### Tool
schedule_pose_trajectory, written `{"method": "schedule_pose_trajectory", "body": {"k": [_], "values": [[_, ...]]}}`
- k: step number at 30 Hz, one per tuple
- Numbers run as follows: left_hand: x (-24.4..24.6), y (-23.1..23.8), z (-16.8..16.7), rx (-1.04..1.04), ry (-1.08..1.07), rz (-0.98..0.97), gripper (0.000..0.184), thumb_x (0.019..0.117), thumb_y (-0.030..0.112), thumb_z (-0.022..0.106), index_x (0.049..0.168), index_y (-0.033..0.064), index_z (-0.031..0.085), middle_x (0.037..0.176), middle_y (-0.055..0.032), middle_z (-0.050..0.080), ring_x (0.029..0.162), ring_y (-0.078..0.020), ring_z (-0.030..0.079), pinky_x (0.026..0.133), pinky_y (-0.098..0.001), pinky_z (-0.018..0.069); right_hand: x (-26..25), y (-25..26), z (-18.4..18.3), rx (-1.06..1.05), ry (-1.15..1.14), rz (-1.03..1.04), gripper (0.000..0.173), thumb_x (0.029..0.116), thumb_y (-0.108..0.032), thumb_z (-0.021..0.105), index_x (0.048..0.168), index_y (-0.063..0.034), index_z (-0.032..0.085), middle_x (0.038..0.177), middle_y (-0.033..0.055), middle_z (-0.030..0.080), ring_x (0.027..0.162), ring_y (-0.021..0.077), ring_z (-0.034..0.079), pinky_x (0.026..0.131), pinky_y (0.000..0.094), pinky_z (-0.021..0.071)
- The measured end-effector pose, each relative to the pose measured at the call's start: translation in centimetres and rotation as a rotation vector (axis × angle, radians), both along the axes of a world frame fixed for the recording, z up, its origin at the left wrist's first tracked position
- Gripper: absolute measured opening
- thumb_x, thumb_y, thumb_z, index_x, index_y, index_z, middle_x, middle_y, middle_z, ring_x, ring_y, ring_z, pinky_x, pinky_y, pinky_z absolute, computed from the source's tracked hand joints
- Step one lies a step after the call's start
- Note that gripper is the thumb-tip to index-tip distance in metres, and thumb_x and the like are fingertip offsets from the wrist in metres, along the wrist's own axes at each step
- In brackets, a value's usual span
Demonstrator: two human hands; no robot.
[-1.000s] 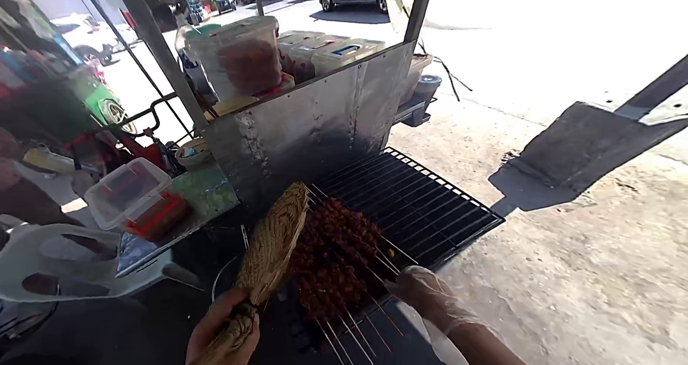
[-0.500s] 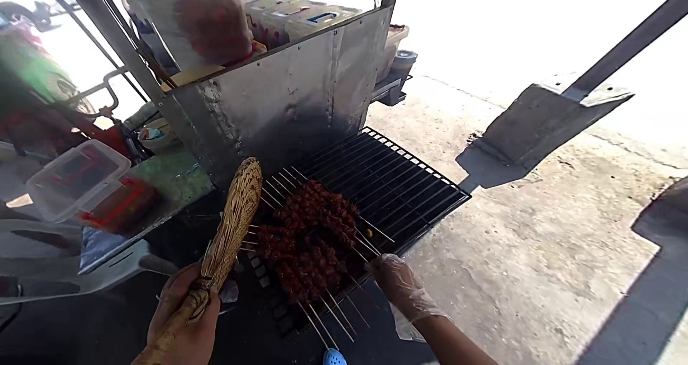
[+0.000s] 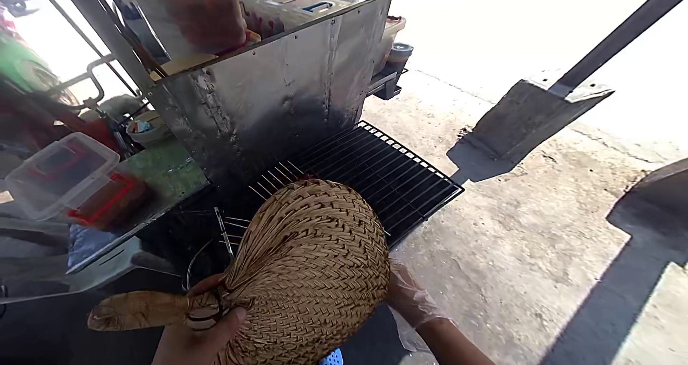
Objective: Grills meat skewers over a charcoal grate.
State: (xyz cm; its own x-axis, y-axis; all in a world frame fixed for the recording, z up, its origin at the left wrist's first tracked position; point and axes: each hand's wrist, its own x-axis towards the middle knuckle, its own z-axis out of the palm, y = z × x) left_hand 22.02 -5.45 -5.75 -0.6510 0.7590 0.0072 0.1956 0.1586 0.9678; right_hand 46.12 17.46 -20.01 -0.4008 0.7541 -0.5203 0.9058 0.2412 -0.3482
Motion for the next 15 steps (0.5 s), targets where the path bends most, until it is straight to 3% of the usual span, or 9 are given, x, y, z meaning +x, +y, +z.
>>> {"method": "schedule_pose_trajectory", "body": {"k": [2,3,5,7,9,11,13,15], "values": [[-0.3,0.9,-1.8,0.051,0.243,0.061,0.044,0.0775,-0.001,0.07,0.119,-0.0117,0.061,0.116,-0.007,0.067,0.107,0.0027,0.061,0.093,-0.0137,0.0509,-0.7,-0.8,-1.3,-0.081,-0.025,0.001,0.048,0.0977,-0.04,0.065,0.119,0.0022,0.067,0.124,0.0233,0.066,0.12,0.038,0.063,0.103,0.0557,0.0482],[-0.5,1.2,-2.7,0.099,0.341,0.052,0.037,0.079,0.001,0.068,0.114,-0.0108,0.064,0.11,-0.0079,0.068,0.102,0.0034,0.062,0.089,-0.012,0.0514,-1.0,-1.0,-1.8,-0.094,-0.037,0.001,0.043,0.0997,-0.036,0.062,0.12,0.0024,0.066,0.126,0.0232,0.065,0.122,0.0376,0.062,0.104,0.055,0.0476],[-0.6,0.8,-2.9,0.15,0.328,-0.01,0.031,0.0801,0.002,0.069,0.11,-0.0047,0.067,0.102,0.0011,0.07,0.094,0.0055,0.064,0.084,-0.0122,0.0548,-1.1,-1.0,-1.7,-0.061,-0.053,0.014,0.036,0.1054,-0.026,0.053,0.124,0.0027,0.065,0.129,0.0229,0.064,0.125,0.0367,0.061,0.107,0.0519,0.0461],[-1.0,0.2,-1.9,0.068,0.241,0.019,0.041,0.0777,0.008,0.074,0.116,-0.002,0.064,0.102,0.0068,0.072,0.094,0.0057,0.067,0.084,-0.0147,0.0574,-0.7,-0.7,-1.3,-0.018,-0.043,0.016,0.033,0.1068,-0.023,0.05,0.123,0.001,0.067,0.128,0.0224,0.066,0.124,0.037,0.061,0.107,0.0521,0.0457],[-2.0,0.1,-1.9,0.019,0.292,0.14,0.05,0.0759,0.012,0.074,0.121,-0.0047,0.06,0.105,0.0015,0.07,0.096,0.0046,0.067,0.084,-0.0139,0.0561,0.0,-0.2,-1.4,0.011,-0.035,0.033,0.034,0.1076,-0.024,0.049,0.123,-0.0005,0.068,0.126,0.0221,0.067,0.124,0.0377,0.062,0.108,0.0528,0.045],[-3.1,0.3,-3.1,0.097,0.508,0.156,0.041,0.0807,0.009,0.067,0.116,-0.0118,0.063,0.108,-0.0108,0.068,0.099,0.0012,0.063,0.087,-0.0133,0.0504,0.5,0.2,-1.1,0.024,-0.026,0.033,0.033,0.1075,-0.023,0.049,0.124,-0.0011,0.068,0.126,0.0217,0.067,0.124,0.0378,0.062,0.108,0.0536,0.0443],[-3.3,0.1,-3.8,0.193,0.505,0.072,0.031,0.0817,0.007,0.067,0.11,-0.0044,0.068,0.101,-0.0026,0.069,0.093,0.0033,0.063,0.083,-0.0127,0.0533,0.8,-0.1,-0.7,0.084,0.04,0.0,0.031,0.1065,-0.022,0.051,0.119,-0.0008,0.07,0.122,0.0206,0.069,0.12,0.0365,0.064,0.106,0.0523,0.0461],[-2.6,-0.4,-2.4,0.173,0.354,-0.021,0.033,0.0804,0.01,0.074,0.112,0.0048,0.069,0.102,0.0107,0.072,0.094,0.0067,0.066,0.084,-0.0137,0.0568,0.9,-0.9,-0.8,0.176,0.132,-0.051,0.029,0.1041,-0.023,0.057,0.11,-0.0004,0.073,0.113,0.0201,0.072,0.112,0.0357,0.068,0.1,0.0528,0.0499]]}}
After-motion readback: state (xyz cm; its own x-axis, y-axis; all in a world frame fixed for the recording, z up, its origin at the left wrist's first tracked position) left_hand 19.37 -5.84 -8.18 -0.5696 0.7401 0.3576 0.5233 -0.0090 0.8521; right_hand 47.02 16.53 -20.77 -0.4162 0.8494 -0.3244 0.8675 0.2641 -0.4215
